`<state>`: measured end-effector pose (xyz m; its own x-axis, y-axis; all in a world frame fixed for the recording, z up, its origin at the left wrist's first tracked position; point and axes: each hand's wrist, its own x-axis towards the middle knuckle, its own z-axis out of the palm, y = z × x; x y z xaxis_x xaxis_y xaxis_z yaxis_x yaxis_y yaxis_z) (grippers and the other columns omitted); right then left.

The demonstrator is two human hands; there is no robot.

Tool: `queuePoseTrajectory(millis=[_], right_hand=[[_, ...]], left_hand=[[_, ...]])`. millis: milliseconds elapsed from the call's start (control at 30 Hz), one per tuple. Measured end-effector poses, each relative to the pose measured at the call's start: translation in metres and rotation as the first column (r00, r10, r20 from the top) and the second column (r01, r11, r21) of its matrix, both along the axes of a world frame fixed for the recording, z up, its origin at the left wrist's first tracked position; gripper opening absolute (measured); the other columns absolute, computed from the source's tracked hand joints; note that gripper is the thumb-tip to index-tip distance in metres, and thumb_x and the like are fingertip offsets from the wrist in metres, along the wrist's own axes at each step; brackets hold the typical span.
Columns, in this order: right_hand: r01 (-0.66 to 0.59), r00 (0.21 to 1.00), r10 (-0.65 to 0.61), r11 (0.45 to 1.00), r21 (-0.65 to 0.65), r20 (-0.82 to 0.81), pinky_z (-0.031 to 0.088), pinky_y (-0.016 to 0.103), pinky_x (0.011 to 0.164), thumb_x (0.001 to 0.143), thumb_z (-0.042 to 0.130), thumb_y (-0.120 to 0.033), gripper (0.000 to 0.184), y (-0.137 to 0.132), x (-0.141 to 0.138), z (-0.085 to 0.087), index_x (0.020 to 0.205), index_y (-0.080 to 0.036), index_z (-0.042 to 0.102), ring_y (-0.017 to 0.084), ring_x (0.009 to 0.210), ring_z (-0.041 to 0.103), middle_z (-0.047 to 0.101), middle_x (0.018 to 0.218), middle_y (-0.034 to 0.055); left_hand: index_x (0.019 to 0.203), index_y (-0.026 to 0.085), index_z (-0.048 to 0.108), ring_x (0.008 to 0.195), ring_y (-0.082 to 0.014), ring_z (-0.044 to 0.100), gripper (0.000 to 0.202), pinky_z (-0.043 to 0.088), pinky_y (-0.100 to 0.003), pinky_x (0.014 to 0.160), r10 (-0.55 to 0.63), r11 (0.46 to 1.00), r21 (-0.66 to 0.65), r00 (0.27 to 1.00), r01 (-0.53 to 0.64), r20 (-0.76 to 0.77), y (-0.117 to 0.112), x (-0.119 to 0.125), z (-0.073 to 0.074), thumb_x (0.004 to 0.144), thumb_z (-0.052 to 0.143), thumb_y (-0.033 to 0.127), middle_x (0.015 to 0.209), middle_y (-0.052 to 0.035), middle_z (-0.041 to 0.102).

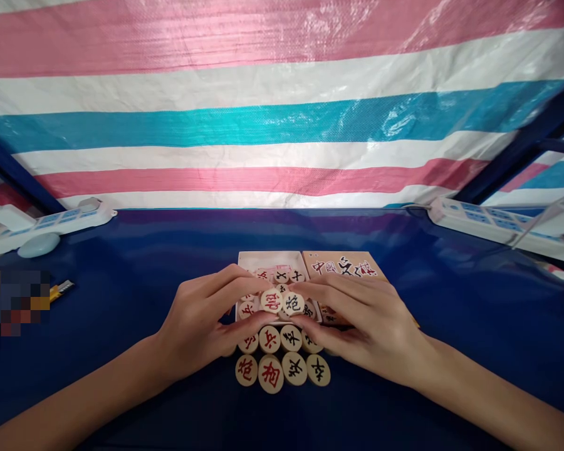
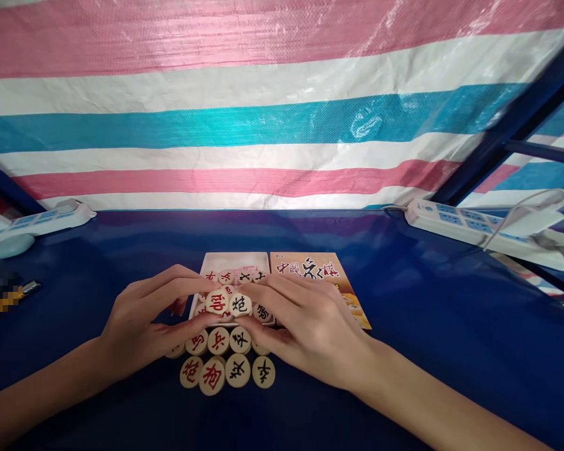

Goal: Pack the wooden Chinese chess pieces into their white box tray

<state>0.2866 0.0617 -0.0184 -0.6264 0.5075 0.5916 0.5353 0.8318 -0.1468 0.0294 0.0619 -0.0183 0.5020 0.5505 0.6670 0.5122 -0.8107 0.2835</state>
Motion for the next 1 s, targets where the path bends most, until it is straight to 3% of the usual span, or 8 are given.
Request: queuePoseTrajectory(millis=[367, 800, 1000], right_hand=[[0.019, 0.999, -0.018, 0.999, 0.026, -0.031, 0.051, 0.026, 0.071, 0.091, 0.069, -0.029, 0.033, 0.0014, 0.0001, -0.0017, 0.122, -0.022, 0.061, 0.012, 0.076, 0.065, 0.069, 0.087, -0.0007], [0.052, 0.999, -0.052, 0.999, 0.007, 0.016, 0.052, 0.027, 0.071, 0.092, 0.067, -0.025, 0.038, 0.0023, 0.0009, -0.004, 0.129, -0.022, 0.059, 0.015, 0.085, 0.068, 0.07, 0.103, 0.0044], [0.027, 0.999, -0.027, 0.999, 0.017, 0.023, 0.051, 0.028, 0.085, 0.092, 0.067, -0.024, 0.039, 0.002, 0.0004, -0.0047, 0.129, -0.021, 0.058, 0.015, 0.101, 0.065, 0.069, 0.11, 0.0042]], left_hand=[[0.111, 0.021, 0.067, 0.068, -0.0061, 0.057, 0.024, 0.054, -0.018, 0.072, -0.004, 1.0, -0.029, 1.0, 0.004, -0.004, 0.0005, -0.0005, -0.0017, 0.088, 0.072, 0.024, 0.097, -0.0006, 0.068], [0.11, 0.021, 0.065, 0.07, -0.0079, 0.059, 0.023, 0.051, -0.02, 0.066, -0.042, 0.997, -0.063, 0.999, 0.045, 0.033, 0.0057, -0.0025, -0.0067, 0.09, 0.071, 0.03, 0.094, -0.0011, 0.067], [0.109, 0.02, 0.065, 0.073, -0.0075, 0.058, 0.026, 0.048, -0.019, 0.065, -0.049, 0.994, -0.098, 0.998, 0.053, 0.039, 0.0051, -0.0036, -0.0079, 0.087, 0.074, 0.029, 0.094, -0.0003, 0.066]])
